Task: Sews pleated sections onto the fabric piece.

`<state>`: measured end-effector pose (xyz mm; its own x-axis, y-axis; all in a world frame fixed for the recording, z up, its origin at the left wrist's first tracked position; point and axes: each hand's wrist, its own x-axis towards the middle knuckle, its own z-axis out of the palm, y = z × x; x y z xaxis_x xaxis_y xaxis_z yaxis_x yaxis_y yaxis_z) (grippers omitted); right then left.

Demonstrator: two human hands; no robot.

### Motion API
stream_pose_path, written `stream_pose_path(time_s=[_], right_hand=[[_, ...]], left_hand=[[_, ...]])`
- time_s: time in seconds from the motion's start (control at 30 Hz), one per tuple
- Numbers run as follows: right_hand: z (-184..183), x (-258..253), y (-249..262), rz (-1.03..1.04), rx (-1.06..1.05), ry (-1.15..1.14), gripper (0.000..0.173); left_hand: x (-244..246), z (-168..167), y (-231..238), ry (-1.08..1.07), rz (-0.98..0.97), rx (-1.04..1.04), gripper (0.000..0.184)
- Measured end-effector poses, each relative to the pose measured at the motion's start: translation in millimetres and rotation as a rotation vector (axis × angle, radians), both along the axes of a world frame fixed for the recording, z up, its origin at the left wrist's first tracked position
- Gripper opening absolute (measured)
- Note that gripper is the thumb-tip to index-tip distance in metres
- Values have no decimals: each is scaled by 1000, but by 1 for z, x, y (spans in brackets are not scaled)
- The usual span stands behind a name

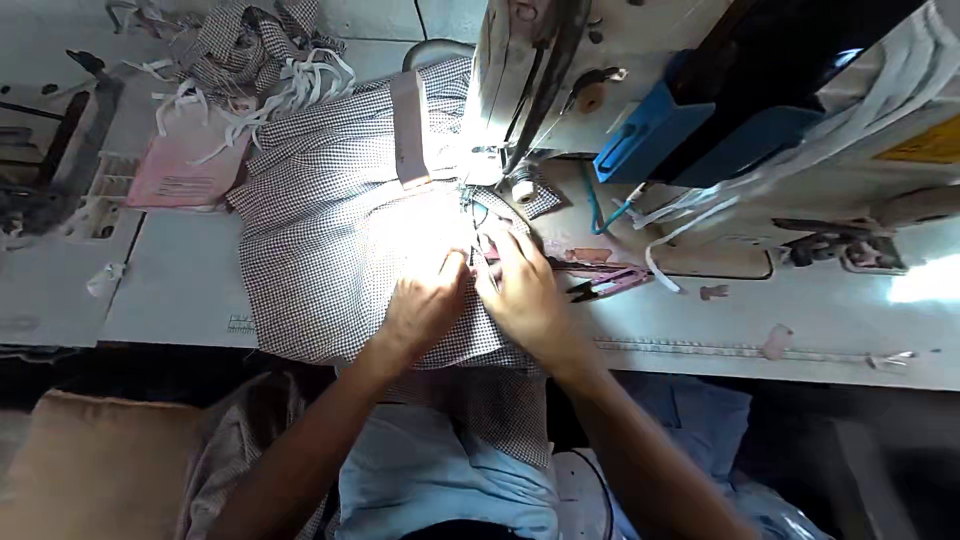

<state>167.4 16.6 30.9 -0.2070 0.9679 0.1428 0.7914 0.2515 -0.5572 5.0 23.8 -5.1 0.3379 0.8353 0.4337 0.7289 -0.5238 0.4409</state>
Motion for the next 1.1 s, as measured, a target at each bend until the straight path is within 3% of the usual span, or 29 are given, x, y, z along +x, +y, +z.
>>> stream_pose_path(time_s=[0.07,0.2,0.3,0.43,0.57,0.7,0.87,1.1], right_hand=[[-2,-3,-44,-130,-113,89,49],[-16,-16,-122,-229,-133,215,37],[-25,-18,-144,-233,-49,260,32],[-28,-11,-164,-206,35,193,30],[-28,-7,-179,-162,79,161,27],[-30,-3,-183,-82,98,162,25],[-33,10,-169,177,54,77,25],[-46,10,-154,233,282,105,17]], left_hand=[[-10,-4,6,7,-137,6,22],[-40,-4,22,67,-512,116,22],[-47,16,-13,211,-633,9,20],[-42,22,-89,209,-591,-46,19],[-42,15,-118,153,-579,-125,18],[-41,14,-127,115,-608,-181,20],[-41,17,-131,88,-584,-197,25],[-30,43,-88,105,-543,-174,32]])
